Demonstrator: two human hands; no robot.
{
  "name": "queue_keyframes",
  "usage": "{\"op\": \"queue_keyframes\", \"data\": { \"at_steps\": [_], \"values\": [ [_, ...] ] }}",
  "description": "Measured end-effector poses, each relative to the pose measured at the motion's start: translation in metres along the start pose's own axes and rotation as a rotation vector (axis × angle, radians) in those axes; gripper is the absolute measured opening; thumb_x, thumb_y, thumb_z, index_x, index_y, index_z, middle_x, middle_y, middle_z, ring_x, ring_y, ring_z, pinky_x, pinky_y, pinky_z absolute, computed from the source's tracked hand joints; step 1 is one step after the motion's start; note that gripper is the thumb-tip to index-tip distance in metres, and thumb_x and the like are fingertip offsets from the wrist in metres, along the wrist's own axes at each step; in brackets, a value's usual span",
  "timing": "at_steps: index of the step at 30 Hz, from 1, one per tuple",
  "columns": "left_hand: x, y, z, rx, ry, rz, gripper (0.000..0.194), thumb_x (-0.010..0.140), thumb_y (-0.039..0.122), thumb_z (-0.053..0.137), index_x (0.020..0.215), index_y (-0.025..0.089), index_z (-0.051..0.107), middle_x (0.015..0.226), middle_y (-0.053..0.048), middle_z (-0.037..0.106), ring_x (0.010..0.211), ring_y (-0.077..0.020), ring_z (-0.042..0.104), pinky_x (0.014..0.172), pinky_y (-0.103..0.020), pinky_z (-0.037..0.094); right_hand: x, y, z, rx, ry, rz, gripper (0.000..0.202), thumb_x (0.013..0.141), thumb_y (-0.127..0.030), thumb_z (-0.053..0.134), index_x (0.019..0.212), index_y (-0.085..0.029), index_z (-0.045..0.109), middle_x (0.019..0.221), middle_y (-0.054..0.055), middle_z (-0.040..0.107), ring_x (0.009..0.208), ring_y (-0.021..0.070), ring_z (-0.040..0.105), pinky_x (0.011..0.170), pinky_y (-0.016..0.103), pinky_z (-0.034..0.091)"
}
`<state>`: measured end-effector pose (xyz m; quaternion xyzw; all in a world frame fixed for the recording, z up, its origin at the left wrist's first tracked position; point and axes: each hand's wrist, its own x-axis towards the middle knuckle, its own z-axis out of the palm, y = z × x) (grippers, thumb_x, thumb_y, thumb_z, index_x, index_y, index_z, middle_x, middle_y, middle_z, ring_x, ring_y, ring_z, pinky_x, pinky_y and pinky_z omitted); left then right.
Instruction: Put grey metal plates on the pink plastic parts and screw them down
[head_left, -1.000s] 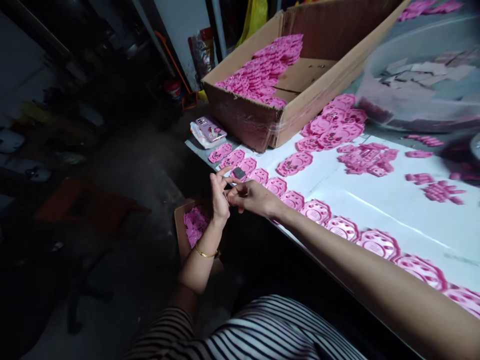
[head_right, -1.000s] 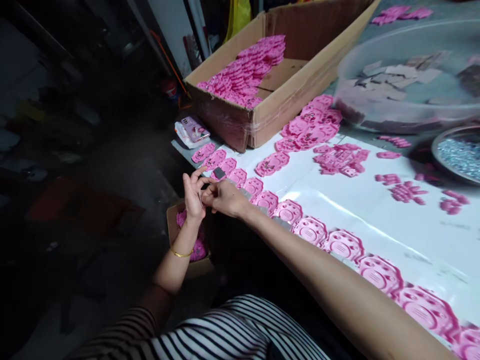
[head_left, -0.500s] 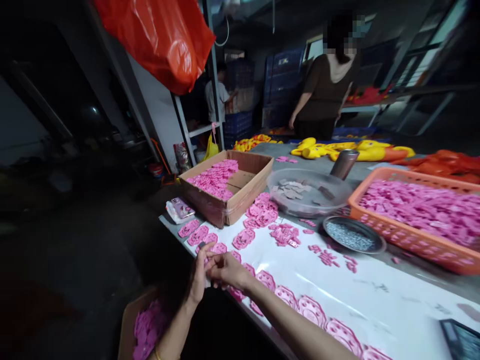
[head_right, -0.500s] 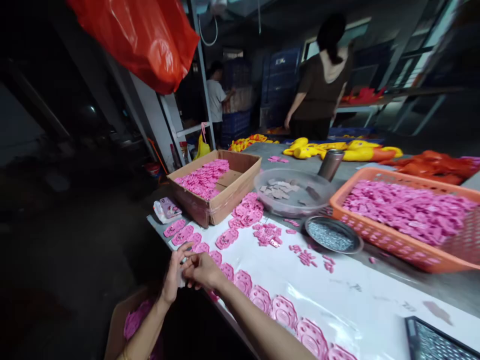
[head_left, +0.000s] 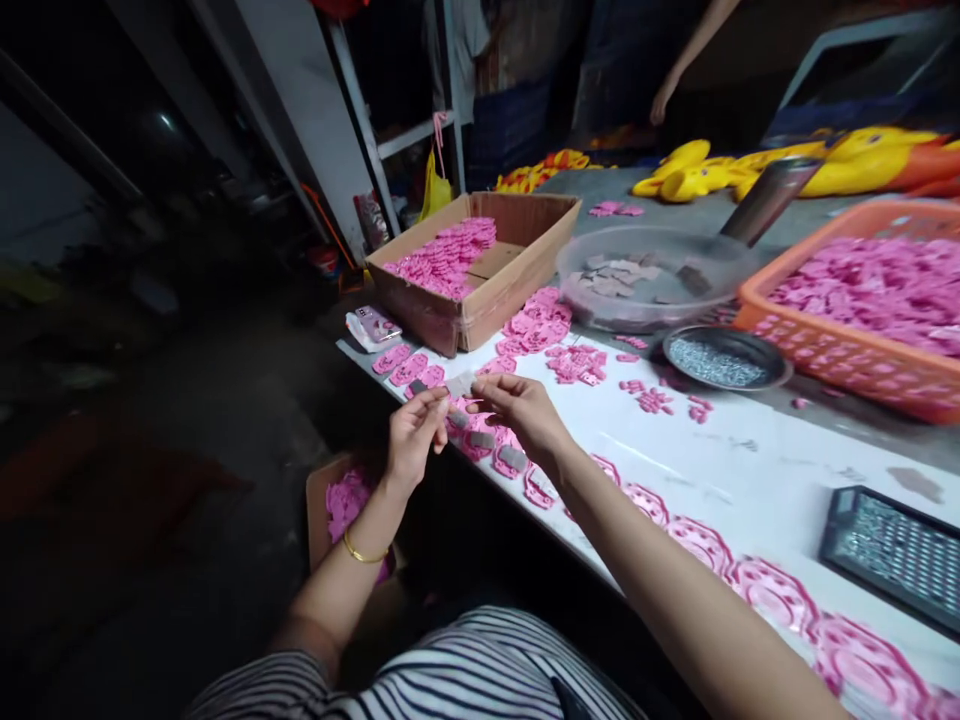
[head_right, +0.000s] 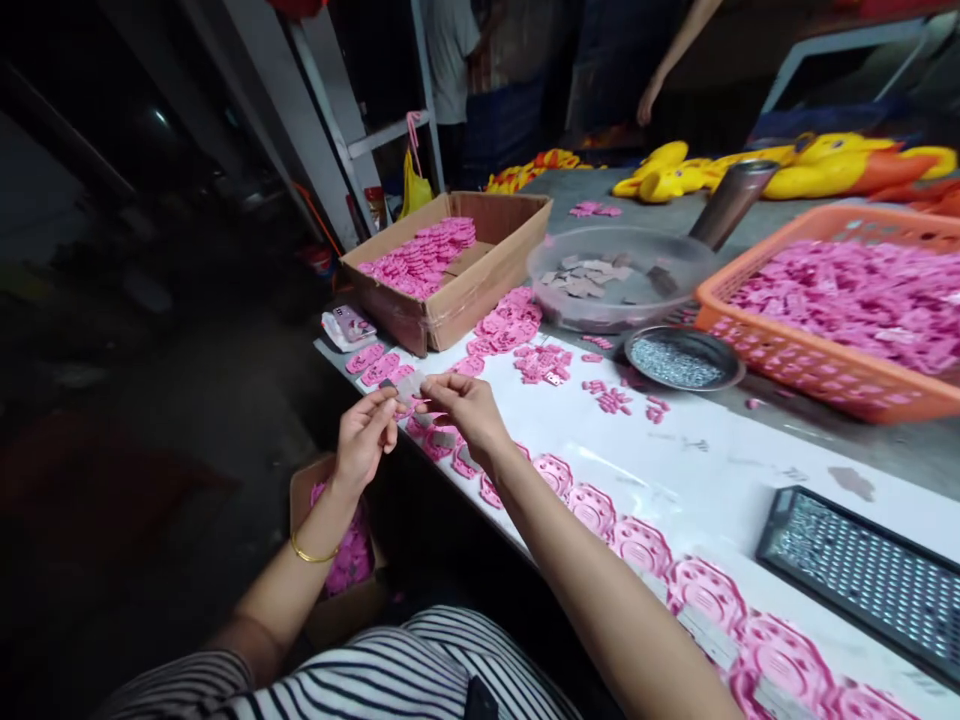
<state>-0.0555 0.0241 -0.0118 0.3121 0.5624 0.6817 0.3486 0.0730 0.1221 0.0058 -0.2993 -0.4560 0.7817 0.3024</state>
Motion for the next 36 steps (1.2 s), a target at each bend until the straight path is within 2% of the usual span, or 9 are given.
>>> {"op": "queue_keyframes", "data": {
  "at_steps": [7, 10, 13, 15, 18, 21, 26, 29, 36],
  "values": [
    [-0.007, -0.001, 0.008, 0.053, -0.028, 0.067, 0.044, 0.07, 0.043, 0.076, 0.103, 0.016, 0.067, 0.083, -0.002, 0.065, 0.044, -0.0031, 0.048, 0.035, -0.015, 0.033, -0.013, 0.0, -0.007, -0.016, 0.029, -0.004, 0.044, 0.054, -0.048, 0.083, 0.08, -0.016, 0.066, 0.075, 0.005, 0.067, 0.069, 0.0156, 0.065, 0.05, 0.017, 0.041],
    [-0.008, 0.001, 0.008, 0.238, 0.009, 0.197, 0.037, 0.072, 0.038, 0.076, 0.104, 0.02, 0.069, 0.088, -0.003, 0.065, 0.052, -0.0061, 0.053, 0.041, -0.016, 0.039, -0.015, 0.004, -0.005, -0.063, 0.041, -0.049, 0.045, 0.055, -0.053, 0.08, 0.078, -0.016, 0.066, 0.07, 0.004, 0.064, 0.065, 0.0157, 0.062, 0.049, 0.019, 0.042],
    [-0.009, 0.002, 0.003, 0.508, 0.072, 0.379, 0.022, 0.073, 0.033, 0.075, 0.094, 0.025, 0.075, 0.093, -0.005, 0.066, 0.062, -0.0107, 0.057, 0.053, -0.02, 0.047, -0.014, 0.012, 0.002, -0.141, 0.029, -0.115, 0.046, 0.055, -0.057, 0.077, 0.068, -0.015, 0.064, 0.058, 0.003, 0.058, 0.051, 0.0136, 0.052, 0.045, 0.022, 0.039],
    [-0.007, 0.001, -0.002, 0.597, 0.087, 0.441, 0.02, 0.076, 0.032, 0.072, 0.095, 0.028, 0.076, 0.092, -0.005, 0.066, 0.066, -0.0145, 0.059, 0.053, -0.023, 0.048, -0.01, 0.019, 0.007, -0.188, 0.012, -0.164, 0.045, 0.057, -0.057, 0.074, 0.066, -0.015, 0.063, 0.059, 0.004, 0.057, 0.051, 0.0138, 0.05, 0.044, 0.023, 0.038],
    [-0.003, -0.002, -0.012, 0.694, 0.034, 0.49, 0.024, 0.078, 0.032, 0.07, 0.102, 0.033, 0.075, 0.093, -0.005, 0.067, 0.07, -0.0183, 0.062, 0.053, -0.026, 0.05, -0.002, 0.027, 0.01, -0.247, -0.005, -0.236, 0.041, 0.062, -0.055, 0.069, 0.066, -0.015, 0.063, 0.058, 0.004, 0.057, 0.05, 0.0134, 0.048, 0.044, 0.023, 0.035],
    [-0.001, -0.003, -0.018, 0.791, -0.023, 0.528, 0.025, 0.079, 0.031, 0.069, 0.104, 0.034, 0.074, 0.094, -0.004, 0.068, 0.071, -0.0179, 0.063, 0.054, -0.026, 0.052, 0.003, 0.033, 0.009, -0.287, -0.017, -0.29, 0.035, 0.064, -0.049, 0.065, 0.064, -0.014, 0.062, 0.058, 0.004, 0.057, 0.051, 0.014, 0.049, 0.048, 0.024, 0.038],
    [-0.003, 0.004, -0.015, 0.904, -0.109, 0.626, 0.026, 0.079, 0.017, 0.067, 0.103, 0.025, 0.073, 0.089, -0.002, 0.068, 0.069, -0.0127, 0.063, 0.059, -0.021, 0.054, 0.0, 0.041, 0.003, -0.297, 0.006, -0.284, 0.031, 0.064, -0.047, 0.06, 0.063, -0.016, 0.058, 0.058, 0.003, 0.056, 0.053, 0.0146, 0.049, 0.051, 0.025, 0.04],
    [-0.003, 0.006, -0.011, 0.944, -0.162, 0.629, 0.026, 0.077, 0.015, 0.069, 0.102, 0.022, 0.072, 0.088, -0.001, 0.067, 0.069, -0.0102, 0.062, 0.064, -0.019, 0.054, -0.004, 0.046, -0.003, -0.293, 0.007, -0.226, 0.031, 0.062, -0.046, 0.062, 0.067, -0.016, 0.061, 0.062, 0.003, 0.058, 0.056, 0.0146, 0.051, 0.055, 0.026, 0.042],
    [-0.003, -0.004, -0.018, 0.97, -0.247, 0.498, 0.028, 0.074, 0.013, 0.072, 0.101, 0.02, 0.071, 0.09, -0.001, 0.068, 0.068, -0.0083, 0.062, 0.059, -0.017, 0.054, -0.01, 0.055, -0.006, -0.316, 0.009, -0.143, 0.03, 0.065, -0.045, 0.061, 0.068, -0.015, 0.061, 0.061, 0.002, 0.058, 0.056, 0.0132, 0.05, 0.056, 0.026, 0.039]
  ]
}}
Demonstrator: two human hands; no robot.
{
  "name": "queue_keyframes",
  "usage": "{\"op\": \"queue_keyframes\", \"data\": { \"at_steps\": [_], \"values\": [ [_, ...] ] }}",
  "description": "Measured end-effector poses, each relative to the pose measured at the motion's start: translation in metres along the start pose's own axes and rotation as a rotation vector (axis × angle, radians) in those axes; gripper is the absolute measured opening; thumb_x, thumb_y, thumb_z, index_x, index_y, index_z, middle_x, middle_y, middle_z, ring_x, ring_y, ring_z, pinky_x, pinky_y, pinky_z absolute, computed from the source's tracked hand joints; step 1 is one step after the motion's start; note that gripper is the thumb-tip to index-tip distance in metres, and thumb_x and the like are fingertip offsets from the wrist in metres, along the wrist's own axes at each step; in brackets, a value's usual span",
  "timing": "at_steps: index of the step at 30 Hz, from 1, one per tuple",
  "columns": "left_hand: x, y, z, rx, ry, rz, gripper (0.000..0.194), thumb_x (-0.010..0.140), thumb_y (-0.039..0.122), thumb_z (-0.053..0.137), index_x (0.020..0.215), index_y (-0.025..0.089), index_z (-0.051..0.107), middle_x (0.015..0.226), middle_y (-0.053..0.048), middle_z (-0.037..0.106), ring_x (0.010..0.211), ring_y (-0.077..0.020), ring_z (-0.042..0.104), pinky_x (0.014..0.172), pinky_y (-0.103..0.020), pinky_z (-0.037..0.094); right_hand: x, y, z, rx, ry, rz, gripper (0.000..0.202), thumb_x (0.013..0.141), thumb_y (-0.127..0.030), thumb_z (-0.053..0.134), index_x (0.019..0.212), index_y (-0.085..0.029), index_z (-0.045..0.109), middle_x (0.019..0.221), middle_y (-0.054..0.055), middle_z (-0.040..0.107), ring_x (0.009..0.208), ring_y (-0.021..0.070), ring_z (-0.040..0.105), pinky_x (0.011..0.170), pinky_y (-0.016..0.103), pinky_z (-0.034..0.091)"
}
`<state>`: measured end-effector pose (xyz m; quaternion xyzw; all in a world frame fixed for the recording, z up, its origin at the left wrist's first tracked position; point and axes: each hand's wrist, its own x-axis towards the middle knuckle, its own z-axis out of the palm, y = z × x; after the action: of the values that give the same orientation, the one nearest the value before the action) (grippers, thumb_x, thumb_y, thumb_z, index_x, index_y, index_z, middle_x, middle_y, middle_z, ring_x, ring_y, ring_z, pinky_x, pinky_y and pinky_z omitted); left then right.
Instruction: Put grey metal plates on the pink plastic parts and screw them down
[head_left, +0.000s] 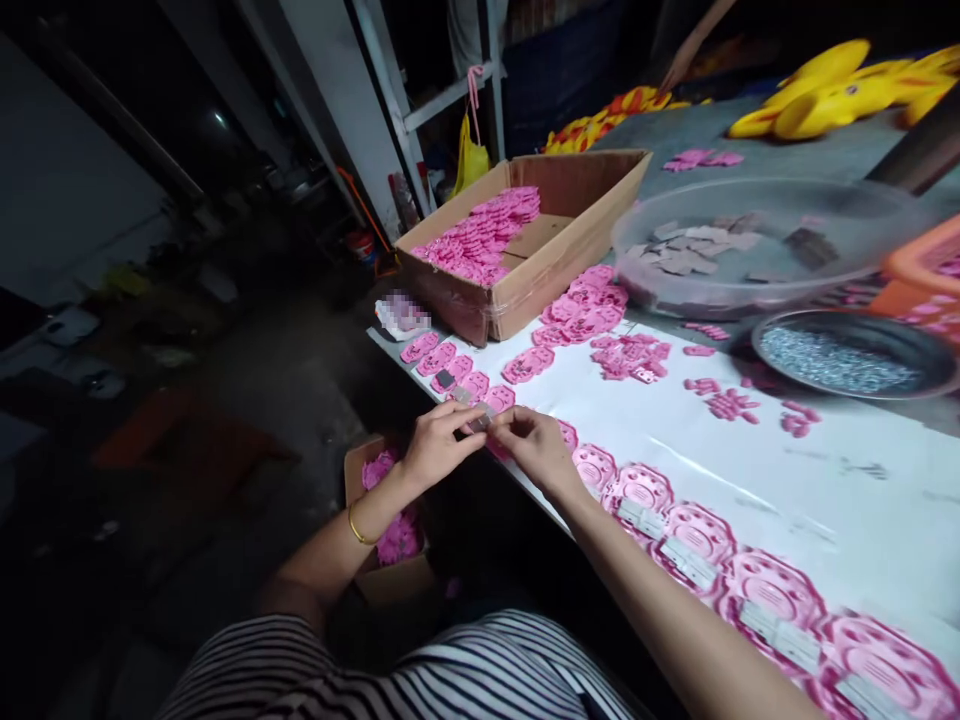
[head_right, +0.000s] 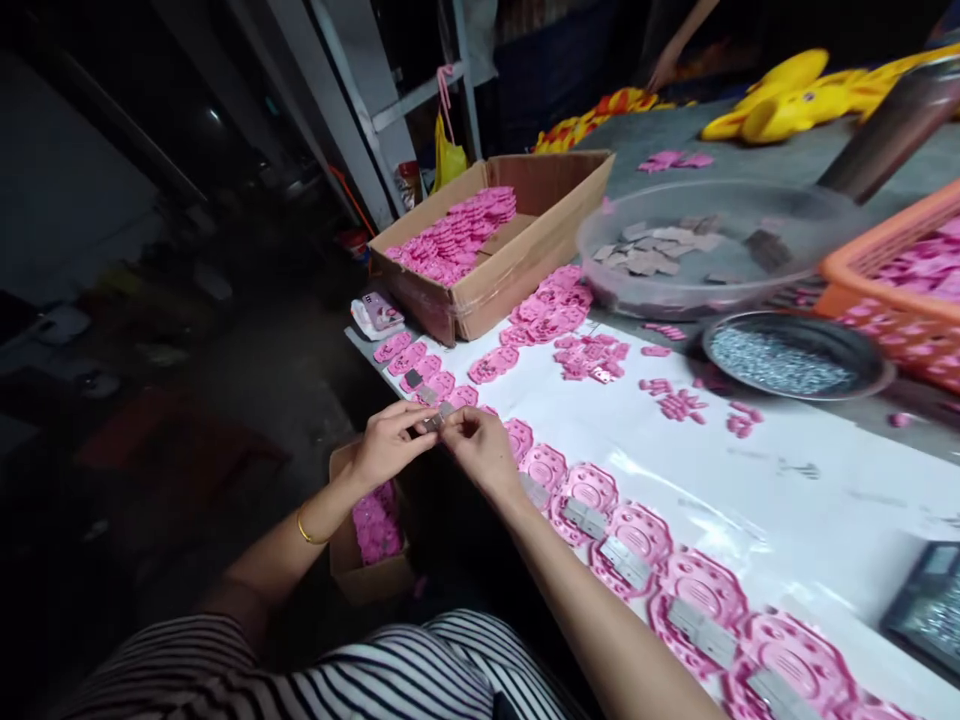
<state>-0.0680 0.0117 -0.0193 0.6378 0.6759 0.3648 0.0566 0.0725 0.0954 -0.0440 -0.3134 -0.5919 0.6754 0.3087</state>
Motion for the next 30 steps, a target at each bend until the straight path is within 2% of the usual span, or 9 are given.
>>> {"op": "queue_keyframes", "data": {
  "at_steps": [4, 8, 11, 15, 18, 22, 24, 30],
  "values": [
    [-0.004, -0.008, -0.001, 0.043, -0.008, 0.037, 0.029, 0.076, 0.015, 0.068, 0.105, 0.02, 0.07, 0.094, -0.002, 0.069, 0.069, -0.0084, 0.064, 0.064, -0.019, 0.056, 0.002, 0.0, 0.006, -0.024, -0.012, 0.003, 0.033, 0.066, -0.047, 0.061, 0.069, -0.014, 0.062, 0.064, 0.004, 0.06, 0.06, 0.0153, 0.053, 0.059, 0.028, 0.041],
    [0.009, -0.035, -0.015, 0.278, -0.071, 0.12, 0.029, 0.085, 0.025, 0.062, 0.113, 0.018, 0.065, 0.106, -0.005, 0.067, 0.077, -0.0092, 0.066, 0.073, -0.02, 0.056, -0.002, -0.008, 0.007, -0.029, -0.051, 0.013, 0.041, 0.072, -0.049, 0.062, 0.092, -0.014, 0.067, 0.092, 0.008, 0.068, 0.071, 0.0174, 0.059, 0.064, 0.028, 0.045],
    [0.036, -0.071, -0.034, 0.473, -0.192, 0.169, 0.028, 0.088, 0.029, 0.06, 0.113, 0.018, 0.066, 0.109, -0.007, 0.067, 0.095, -0.0155, 0.066, 0.083, -0.026, 0.054, -0.019, -0.018, 0.001, -0.062, -0.079, -0.009, 0.04, 0.08, -0.049, 0.058, 0.098, -0.015, 0.067, 0.097, 0.007, 0.067, 0.074, 0.0175, 0.06, 0.06, 0.026, 0.044],
    [0.08, -0.115, -0.057, 0.556, -0.345, 0.211, 0.028, 0.088, 0.032, 0.059, 0.113, 0.02, 0.067, 0.112, -0.007, 0.067, 0.095, -0.018, 0.065, 0.078, -0.026, 0.052, -0.052, -0.021, -0.01, -0.178, -0.138, -0.053, 0.032, 0.087, -0.046, 0.053, 0.092, -0.019, 0.069, 0.086, 0.004, 0.068, 0.07, 0.0158, 0.06, 0.057, 0.024, 0.044],
    [0.108, -0.136, -0.065, 0.602, -0.456, 0.251, 0.03, 0.09, 0.033, 0.057, 0.115, 0.02, 0.066, 0.112, -0.008, 0.066, 0.097, -0.0194, 0.064, 0.076, -0.026, 0.05, -0.076, -0.011, -0.015, -0.231, -0.131, 0.011, 0.032, 0.089, -0.048, 0.052, 0.093, -0.021, 0.069, 0.087, 0.003, 0.068, 0.072, 0.0164, 0.062, 0.058, 0.023, 0.047],
    [0.132, -0.153, -0.065, 0.637, -0.626, 0.302, 0.029, 0.088, 0.033, 0.059, 0.113, 0.021, 0.067, 0.11, -0.007, 0.066, 0.099, -0.02, 0.062, 0.075, -0.027, 0.047, -0.097, 0.007, -0.019, -0.252, -0.151, 0.092, 0.035, 0.09, -0.051, 0.051, 0.096, -0.021, 0.068, 0.088, 0.004, 0.068, 0.076, 0.0172, 0.064, 0.061, 0.022, 0.052],
    [0.138, -0.157, -0.064, 0.646, -0.692, 0.318, 0.029, 0.087, 0.034, 0.06, 0.113, 0.022, 0.067, 0.109, -0.006, 0.066, 0.098, -0.0197, 0.062, 0.074, -0.026, 0.046, -0.103, 0.013, -0.02, -0.256, -0.12, 0.103, 0.035, 0.089, -0.052, 0.052, 0.095, -0.021, 0.069, 0.086, 0.004, 0.068, 0.076, 0.0171, 0.065, 0.066, 0.022, 0.054],
    [0.148, -0.158, -0.065, 0.651, -0.795, 0.342, 0.027, 0.087, 0.038, 0.057, 0.109, 0.025, 0.069, 0.103, -0.004, 0.066, 0.092, -0.0173, 0.06, 0.066, -0.024, 0.041, -0.112, 0.028, -0.027, -0.275, -0.034, 0.174, 0.039, 0.082, -0.056, 0.057, 0.089, -0.02, 0.071, 0.081, 0.005, 0.068, 0.07, 0.0178, 0.066, 0.074, 0.024, 0.057]
  ]
}}
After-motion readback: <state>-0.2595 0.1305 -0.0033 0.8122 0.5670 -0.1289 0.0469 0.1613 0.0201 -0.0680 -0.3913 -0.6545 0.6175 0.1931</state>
